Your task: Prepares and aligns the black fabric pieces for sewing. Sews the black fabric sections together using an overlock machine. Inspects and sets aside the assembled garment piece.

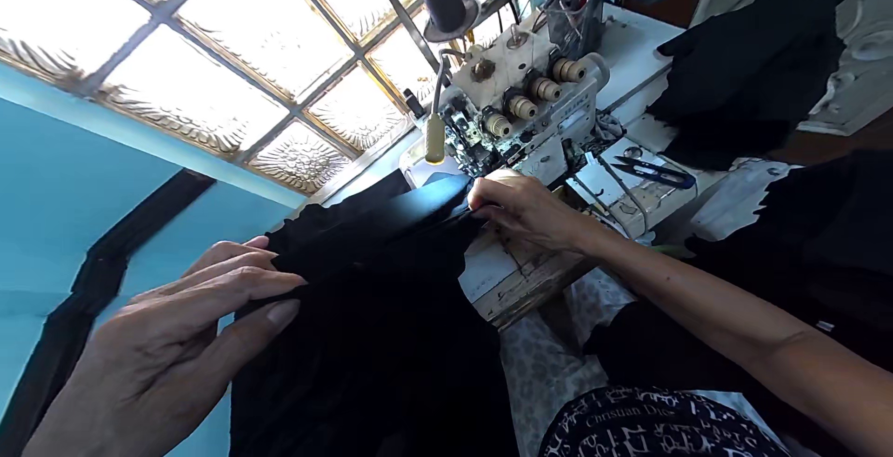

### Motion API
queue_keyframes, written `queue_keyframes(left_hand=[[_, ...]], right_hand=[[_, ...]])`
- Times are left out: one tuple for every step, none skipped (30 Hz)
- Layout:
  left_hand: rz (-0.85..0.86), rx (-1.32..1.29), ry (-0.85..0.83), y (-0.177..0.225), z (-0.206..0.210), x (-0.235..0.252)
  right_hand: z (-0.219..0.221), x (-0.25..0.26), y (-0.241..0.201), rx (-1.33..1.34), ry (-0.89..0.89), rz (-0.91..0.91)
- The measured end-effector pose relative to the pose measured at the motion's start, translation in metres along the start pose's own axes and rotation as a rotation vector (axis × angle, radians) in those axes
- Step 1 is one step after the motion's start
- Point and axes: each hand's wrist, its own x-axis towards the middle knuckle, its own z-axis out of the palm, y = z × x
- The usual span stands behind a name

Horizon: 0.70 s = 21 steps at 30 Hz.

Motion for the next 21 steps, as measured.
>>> queue_keyframes(left_hand=[[-0.015,0.030,0.007,0.000,0.001,0.002],[-0.038,0.055,0.015,0.001,0.002,0.006],[-0.055,0.070,0.011,0.003,0.005,0.010],[-0.055,0.078,-0.001,0.004,0.009,0.014],[-0.041,0.084,-0.021,0.004,0.014,0.018],[-0.017,0.089,-0.043,0.003,0.019,0.021],[0.004,0.085,-0.064,0.002,0.024,0.025],[0.030,0.082,-0.084,0.002,0.028,0.028],[0.056,0.080,-0.096,0.002,0.032,0.031],[0.078,0.088,-0.101,0.002,0.034,0.034],[0.094,0.100,-0.101,0.003,0.036,0.036],[0.105,0.123,-0.098,0.004,0.038,0.038],[0.112,0.153,-0.096,0.004,0.038,0.039],[0.118,0.181,-0.093,0.002,0.039,0.038],[0.121,0.202,-0.090,0.001,0.039,0.038],[0.122,0.218,-0.089,-0.002,0.040,0.038],[0.125,0.224,-0.088,-0.006,0.040,0.038],[0.122,0.227,-0.082,-0.010,0.040,0.038],[0.115,0.234,-0.074,-0.013,0.040,0.038],[0.101,0.249,-0.065,-0.014,0.040,0.038],[0.090,0.266,-0.058,-0.016,0.040,0.038]], right_hand=[[-0.005,-0.001,0.001,0.012,-0.023,0.002],[-0.011,-0.003,0.001,0.035,-0.054,0.011],[-0.017,-0.006,0.001,0.067,-0.096,0.022],[-0.024,-0.009,0.001,0.094,-0.147,0.030],[-0.029,-0.013,0.001,0.107,-0.200,0.031],[-0.034,-0.016,0.000,0.095,-0.254,0.022],[-0.038,-0.019,-0.002,0.061,-0.300,0.013],[-0.041,-0.022,-0.006,0.022,-0.334,0.012],[-0.043,-0.024,-0.008,-0.005,-0.357,0.018],[-0.044,-0.026,-0.010,-0.019,-0.366,0.025],[-0.044,-0.028,-0.011,-0.025,-0.359,0.034],[-0.044,-0.030,-0.011,-0.020,-0.348,0.043],[-0.044,-0.033,-0.012,-0.016,-0.336,0.051],[-0.044,-0.036,-0.012,-0.013,-0.323,0.057],[-0.043,-0.037,-0.012,-0.017,-0.310,0.060],[-0.041,-0.038,-0.011,-0.028,-0.297,0.062],[-0.038,-0.038,-0.008,-0.043,-0.278,0.060],[-0.035,-0.036,-0.004,-0.063,-0.258,0.061],[-0.031,-0.034,0.000,-0.098,-0.230,0.060],[-0.027,-0.031,0.004,-0.132,-0.198,0.062],[-0.024,-0.027,0.007,-0.158,-0.169,0.072]])
